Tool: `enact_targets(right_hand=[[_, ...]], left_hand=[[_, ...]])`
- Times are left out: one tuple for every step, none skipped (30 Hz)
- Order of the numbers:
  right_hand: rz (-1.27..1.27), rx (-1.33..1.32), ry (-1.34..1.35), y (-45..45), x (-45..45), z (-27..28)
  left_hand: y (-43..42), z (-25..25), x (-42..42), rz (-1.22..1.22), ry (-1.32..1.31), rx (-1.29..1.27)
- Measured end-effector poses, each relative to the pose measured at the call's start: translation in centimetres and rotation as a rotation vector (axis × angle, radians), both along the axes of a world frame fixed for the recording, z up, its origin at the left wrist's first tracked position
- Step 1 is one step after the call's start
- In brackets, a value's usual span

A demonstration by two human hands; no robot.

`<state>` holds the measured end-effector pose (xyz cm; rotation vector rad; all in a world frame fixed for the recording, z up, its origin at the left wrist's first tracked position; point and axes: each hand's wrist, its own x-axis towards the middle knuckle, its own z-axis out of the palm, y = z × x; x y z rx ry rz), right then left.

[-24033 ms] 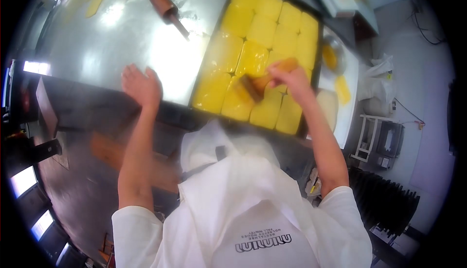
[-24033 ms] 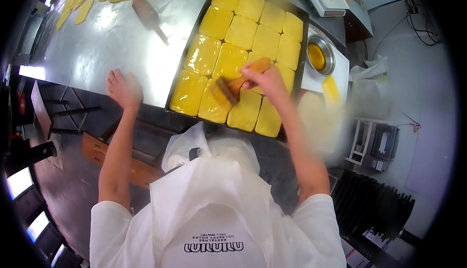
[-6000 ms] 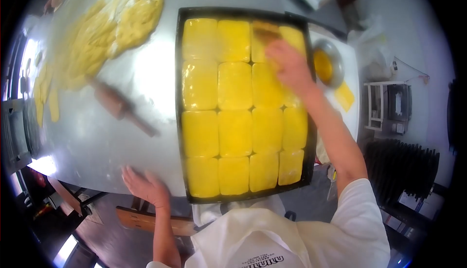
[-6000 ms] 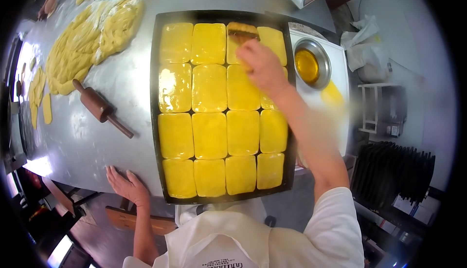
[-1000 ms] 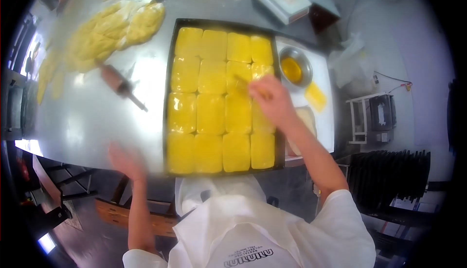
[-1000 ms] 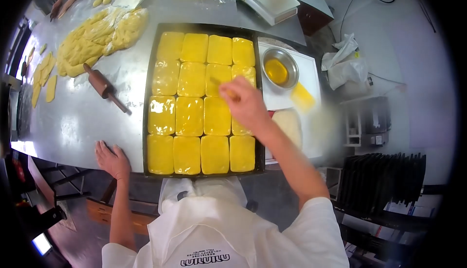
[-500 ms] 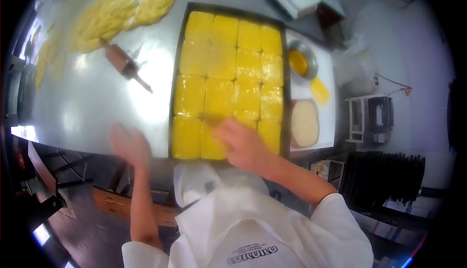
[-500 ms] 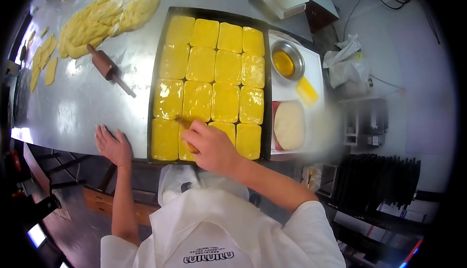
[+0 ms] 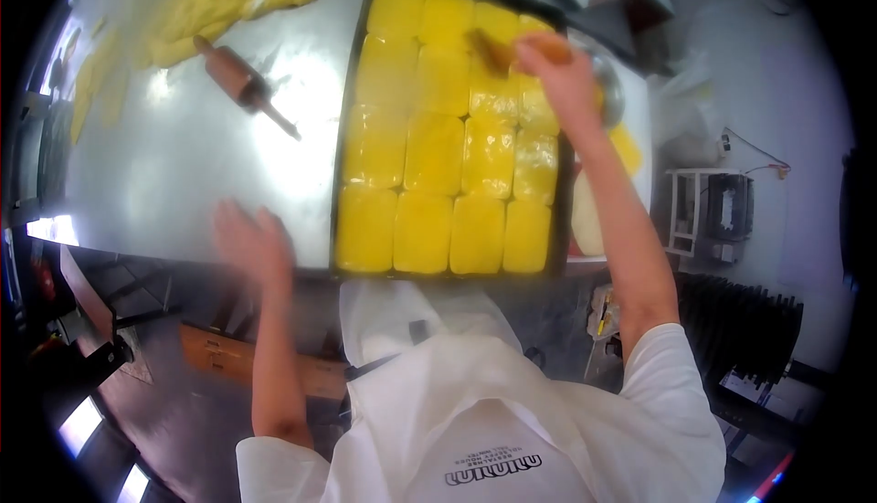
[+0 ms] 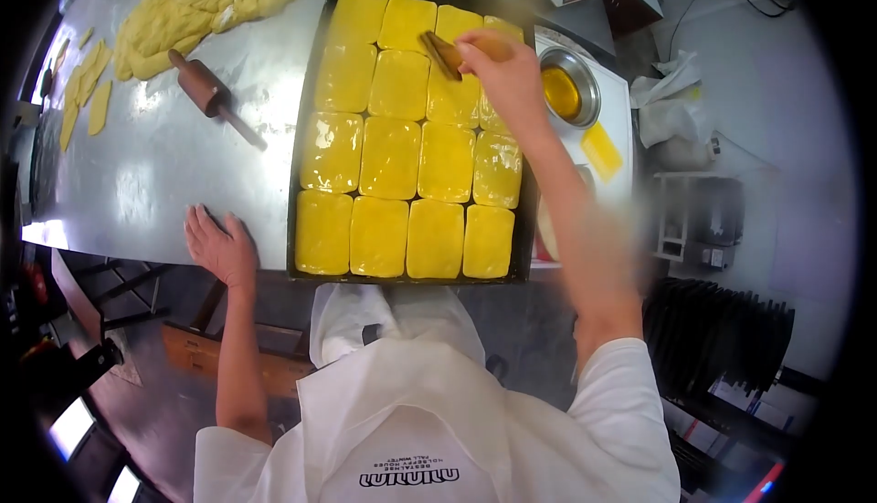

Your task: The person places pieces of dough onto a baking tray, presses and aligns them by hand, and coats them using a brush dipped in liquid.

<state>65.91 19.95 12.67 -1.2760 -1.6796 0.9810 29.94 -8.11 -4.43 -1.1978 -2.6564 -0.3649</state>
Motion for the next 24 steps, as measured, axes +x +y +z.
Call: enact_targets(right_hand=[[0.04,0.141,-0.066,-0.2,-0.8,-0.3],[0.123,0.267,-0.198,-0.8,-1.5,-1.0],[0.205,0.393,-0.329,-2.0,-2.2,-1.9],[0.288,0.517,-0.46,-3.5,-3.0,-2.9],[0.366,0.476,-0.562,-5.4,-3.6,-4.5],[0.446,0.438,-0.663,-7.7,-4.2,-5.6],[0.465,0.446,-0.584,-10.8,-4.9,-5.1],[0.485,0.454,-0.504,-14.0,-5.2,-4.1],[0.528,0.348,-0.474,-16.4,-5.2,-2.2],[0.566,0.242,-0.443,-18.2,-5.0,-0.2],[0.535,0.122,-0.337,-19.6,-4.7,1.2],[0.499,0.008,-0.23,-20.7,-4.5,2.4],[0.463,-0.102,-0.121,-21.1,-4.1,3.0],[0.415,-0.078,-0.113,-20.9,-3.4,2.7],[0.37,-0.053,-0.105,-20.6,-2.4,2.2],[0.274,-0.113,-0.025,-20.3,-1.9,2.4],[0.175,-0.165,0.063,-20.1,-1.4,2.6],[0.072,-0.259,0.181,-19.9,-1.0,2.7],[-0.031,-0.353,0.303,-19.7,-0.6,2.7],[-0.132,-0.449,0.429,-19.6,-0.1,2.6],[-0.166,-0.458,0.577,-19.3,0.7,1.9],[-0.199,-0.464,0.724,-18.9,2.1,0.6],[-0.228,-0.466,0.868,-18.5,3.7,-0.5],[-0.276,-0.484,0.94,-17.8,5.4,-1.1]], left_hand=[[0.0,0.0,0.0,-0.003,0.001,-0.003],[0.1,0.0,0.0,-0.007,0.005,-0.003],[0.1,0.0,0.0,-0.012,0.009,-0.003],[0.1,-0.1,-0.1,-0.019,0.014,0.001],[0.0,-0.3,-0.2,-0.024,0.019,0.005],[0.0,-0.3,-0.3,-0.025,0.023,0.012],[0.0,-0.2,-0.3,-0.028,0.017,0.005],[0.0,0.0,-0.2,-0.03,0.011,0.0],[0.1,0.2,-0.2,-0.032,0.005,-0.006],[0.0,0.2,-0.2,-0.029,0.002,-0.006],[-0.1,0.2,-0.2,-0.034,0.001,-0.002],[0.1,0.1,-0.3,-0.044,-0.002,0.004],[0.2,0.1,-0.2,-0.04,-0.003,-0.005],[0.1,0.1,-0.2,-0.034,-0.004,-0.015],[0.1,0.1,-0.1,-0.025,-0.005,-0.024],[0.1,0.0,-0.1,-0.021,-0.009,-0.021],[0.1,0.0,-0.2,-0.017,-0.012,-0.019],[0.1,0.0,-0.2,-0.013,-0.012,-0.016],[0.0,-0.2,-0.2,-0.008,-0.013,-0.018],[-0.1,-0.3,-0.2,-0.003,-0.012,-0.022],[-0.2,-0.3,-0.4,0.002,-0.011,-0.024],[-0.1,-0.1,-0.4,-0.002,-0.012,-0.024],[-0.1,0.2,-0.2,-0.004,-0.017,-0.02],[0.1,0.5,0.3,-0.006,-0.027,-0.014]])
